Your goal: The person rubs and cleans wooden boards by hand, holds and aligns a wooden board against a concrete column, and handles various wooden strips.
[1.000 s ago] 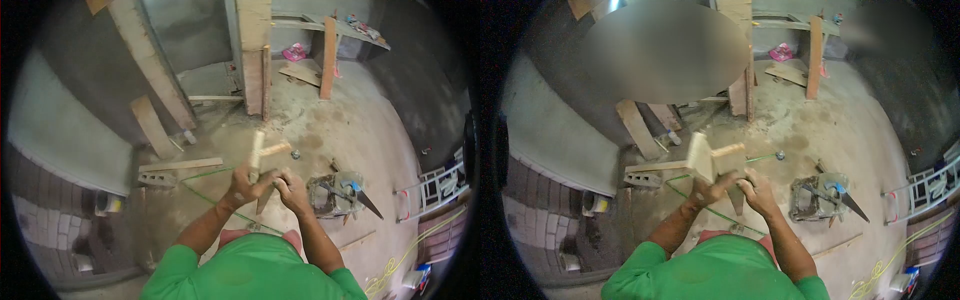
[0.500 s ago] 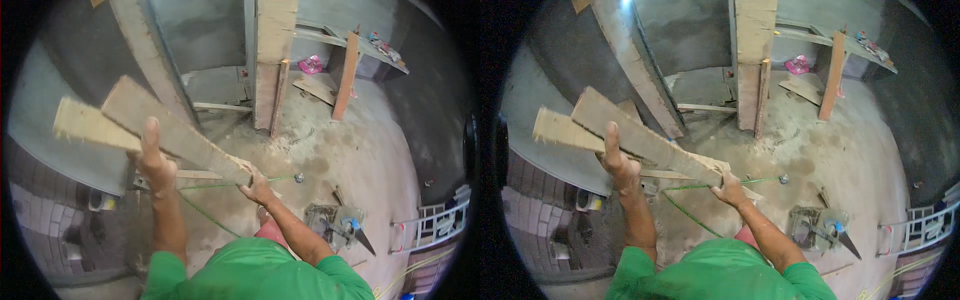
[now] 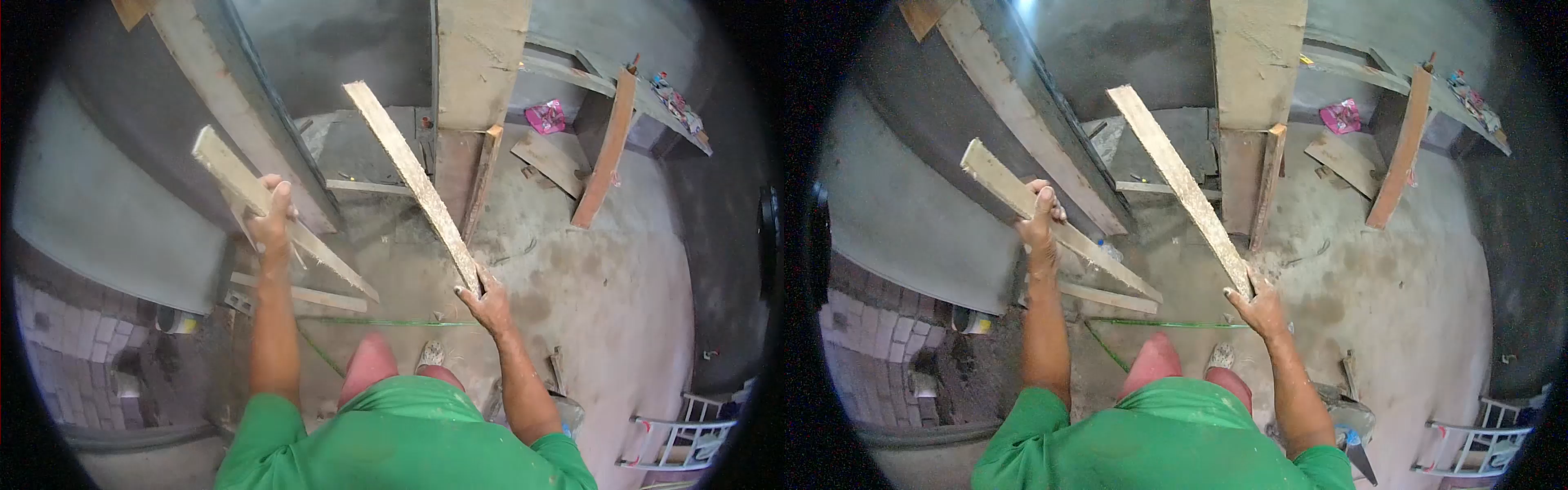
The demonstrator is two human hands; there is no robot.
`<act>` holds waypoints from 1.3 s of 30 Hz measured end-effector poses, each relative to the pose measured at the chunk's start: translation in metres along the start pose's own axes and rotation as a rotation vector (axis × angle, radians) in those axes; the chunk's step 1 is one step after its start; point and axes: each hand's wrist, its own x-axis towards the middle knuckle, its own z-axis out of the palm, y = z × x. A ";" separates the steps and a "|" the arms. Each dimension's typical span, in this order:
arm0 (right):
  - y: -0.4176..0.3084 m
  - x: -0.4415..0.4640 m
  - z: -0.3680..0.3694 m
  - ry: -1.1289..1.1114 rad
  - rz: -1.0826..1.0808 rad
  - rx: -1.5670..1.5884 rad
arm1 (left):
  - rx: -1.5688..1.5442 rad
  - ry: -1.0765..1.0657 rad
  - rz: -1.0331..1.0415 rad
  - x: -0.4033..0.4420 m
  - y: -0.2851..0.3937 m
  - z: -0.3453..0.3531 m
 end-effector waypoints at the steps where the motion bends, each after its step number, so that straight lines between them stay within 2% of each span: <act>1: -0.005 0.006 0.001 -0.004 -0.008 0.005 | 0.006 0.005 0.007 0.008 -0.004 0.004; 3: -0.014 0.027 0.003 -0.012 0.141 0.071 | -0.034 0.050 -0.015 0.031 -0.020 0.015; 4: -0.011 0.033 0.005 -0.021 0.135 0.074 | -0.024 0.012 0.021 0.042 -0.025 0.014; 9: 0.008 0.074 0.001 0.005 0.154 0.077 | 0.012 0.106 -0.029 0.093 -0.078 0.016; 14: -0.014 0.145 0.002 -0.051 0.184 0.037 | 0.066 0.045 -0.136 0.149 -0.145 0.029; 16: -0.018 0.176 0.014 -0.086 0.091 -0.046 | 0.072 -0.011 -0.174 0.170 -0.173 0.039; 21: -0.023 0.280 0.064 -0.155 0.014 -0.229 | 0.109 -0.029 -0.249 0.246 -0.282 0.048; 23: -0.044 0.310 0.082 -0.247 0.145 -0.269 | 0.139 -0.037 -0.407 0.263 -0.302 0.044; 25: -0.044 0.344 0.097 -0.282 0.198 -0.261 | 0.183 -0.030 -0.394 0.290 -0.328 0.039; 27: -0.050 0.378 0.107 -0.307 0.085 -0.403 | 0.061 0.016 -0.396 0.326 -0.352 0.037; 28: -0.052 0.390 0.106 -0.309 0.107 -0.405 | 0.116 0.029 -0.341 0.343 -0.368 0.031; 30: -0.052 0.408 0.091 -0.394 0.320 -0.467 | 0.112 0.078 -0.333 0.373 -0.396 0.013; 31: -0.046 0.412 0.085 -0.383 0.347 -0.467 | 0.103 0.132 -0.310 0.384 -0.407 0.008; 34: -0.021 0.415 0.060 -0.195 0.291 -0.525 | 0.062 0.071 -0.473 0.403 -0.377 0.027; 35: -0.021 0.418 0.055 -0.184 0.307 -0.536 | 0.095 -0.017 -0.405 0.403 -0.377 0.028; 37: -0.024 0.417 0.053 -0.094 0.276 -0.514 | 0.160 0.017 -0.488 0.401 -0.375 0.026; 39: -0.017 0.421 0.050 -0.096 0.250 -0.503 | 0.113 0.034 -0.444 0.394 -0.386 0.026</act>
